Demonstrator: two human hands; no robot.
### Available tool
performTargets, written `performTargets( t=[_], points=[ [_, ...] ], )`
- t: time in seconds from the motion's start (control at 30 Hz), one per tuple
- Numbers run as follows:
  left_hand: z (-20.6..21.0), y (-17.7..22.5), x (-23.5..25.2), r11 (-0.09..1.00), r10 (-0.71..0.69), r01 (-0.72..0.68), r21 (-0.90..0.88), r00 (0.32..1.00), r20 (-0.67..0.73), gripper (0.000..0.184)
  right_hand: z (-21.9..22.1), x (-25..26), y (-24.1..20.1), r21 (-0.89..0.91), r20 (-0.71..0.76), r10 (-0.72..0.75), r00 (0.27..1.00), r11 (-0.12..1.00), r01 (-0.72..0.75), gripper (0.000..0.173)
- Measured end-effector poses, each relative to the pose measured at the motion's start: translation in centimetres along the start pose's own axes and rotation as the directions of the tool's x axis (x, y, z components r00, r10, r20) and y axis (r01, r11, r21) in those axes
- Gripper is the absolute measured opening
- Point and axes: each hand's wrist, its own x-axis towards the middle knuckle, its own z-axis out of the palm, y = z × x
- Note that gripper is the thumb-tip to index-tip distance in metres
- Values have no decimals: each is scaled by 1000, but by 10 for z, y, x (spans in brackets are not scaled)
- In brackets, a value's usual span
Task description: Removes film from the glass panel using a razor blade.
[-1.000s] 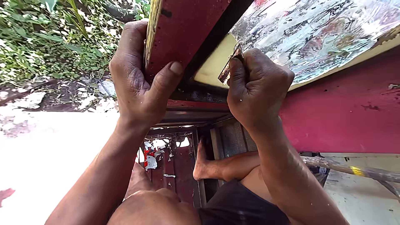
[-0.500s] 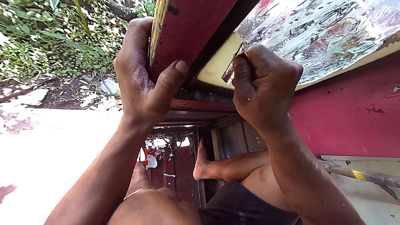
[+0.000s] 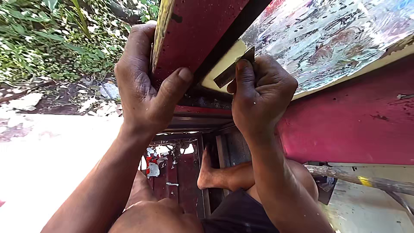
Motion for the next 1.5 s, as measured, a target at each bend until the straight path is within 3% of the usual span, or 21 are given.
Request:
performTargets(
  t=[0.43, 0.7, 0.97, 1.23, 1.4, 1.5],
  points=[
    [-1, -1, -1, 1000, 17, -17, -1, 1000, 4, 59, -11, 8, -1, -197, 103, -178, 979, 961, 195, 22],
    [0, -1, -1, 1000, 17, -17, -10, 1000, -1, 57, -3, 7, -7, -49, 38, -20, 999, 999, 22, 26],
    [0, 2, -1, 998, 5, -4, 66, 1000, -9, 61, -12, 13, -12, -264, 122, -171, 978, 944, 198, 23],
    [0, 2, -1, 999, -2, 2, 37, 1000, -4, 58, 0, 9, -15, -90, 24, -29, 999, 995, 31, 24],
    [0, 2, -1, 1000, -5, 5, 6, 1000, 6, 57, -3, 15, -23, -268, 63, -170, 983, 946, 181, 20],
    [-1, 2, 0, 1000, -12, 12, -8, 1000, 11, 55, -4, 16, -24, -239, 79, -157, 984, 956, 172, 20]
  ],
)
